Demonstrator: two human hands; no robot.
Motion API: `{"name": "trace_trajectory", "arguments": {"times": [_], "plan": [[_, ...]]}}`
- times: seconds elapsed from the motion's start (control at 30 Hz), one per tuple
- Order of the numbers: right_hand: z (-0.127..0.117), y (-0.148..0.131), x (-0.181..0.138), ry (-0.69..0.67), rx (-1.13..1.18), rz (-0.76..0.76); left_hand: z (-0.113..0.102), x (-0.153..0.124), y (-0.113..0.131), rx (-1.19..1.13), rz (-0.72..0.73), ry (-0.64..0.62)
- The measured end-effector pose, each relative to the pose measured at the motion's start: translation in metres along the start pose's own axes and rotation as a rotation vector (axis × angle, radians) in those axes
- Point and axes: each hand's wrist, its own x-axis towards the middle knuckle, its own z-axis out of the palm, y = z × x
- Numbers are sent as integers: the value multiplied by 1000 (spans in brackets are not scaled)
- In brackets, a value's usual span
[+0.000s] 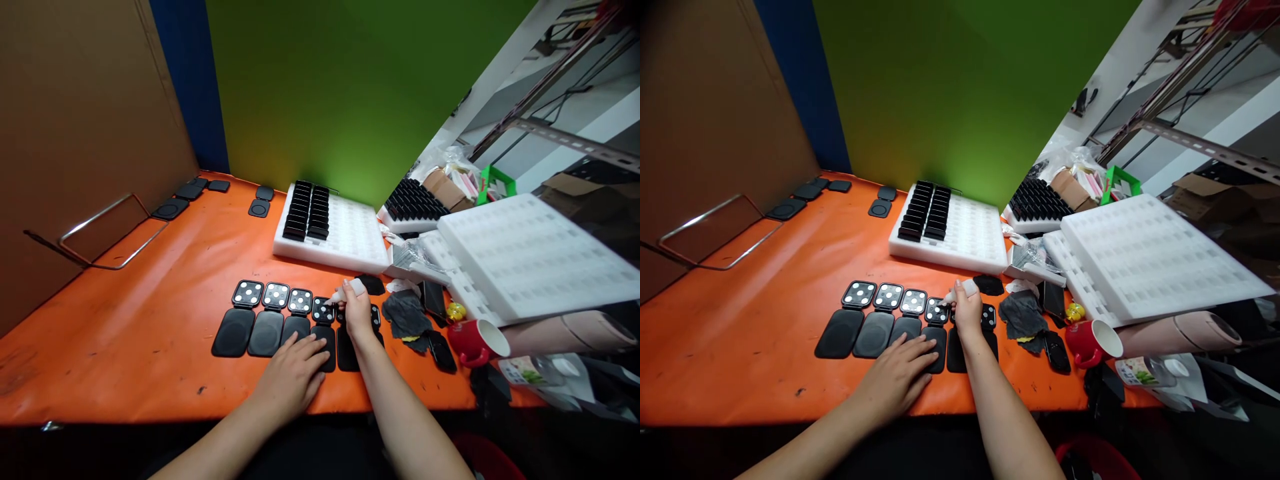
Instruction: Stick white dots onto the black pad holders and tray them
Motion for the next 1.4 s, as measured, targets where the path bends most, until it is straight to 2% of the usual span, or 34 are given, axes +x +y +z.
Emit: {"name": "trace_trajectory", "arguments": {"times": [0.3,0.53,0.73,0.87,1.07,1.23,1.4], "plan": [[39,-7,-13,-138,11,29,-3,0,0,-23,-4,-19],[40,-6,-9,-130,-17,0,-3,1,0,-41,0,-8],[53,-6,-3,-147,25,10,-1,-2,-2,-47,17,-6],[54,-7,-1,-133,39,31,0,-2,-2,-32,25,10],[57,-14,-5,-160,58,62,-13,-6,2,35,7,93],[83,-16,-19,-243,45,52,-33,-21,-21,147,-137,183],[93,-12,-21,-235,3,13,-35,-31,-42,139,-173,197]]}}
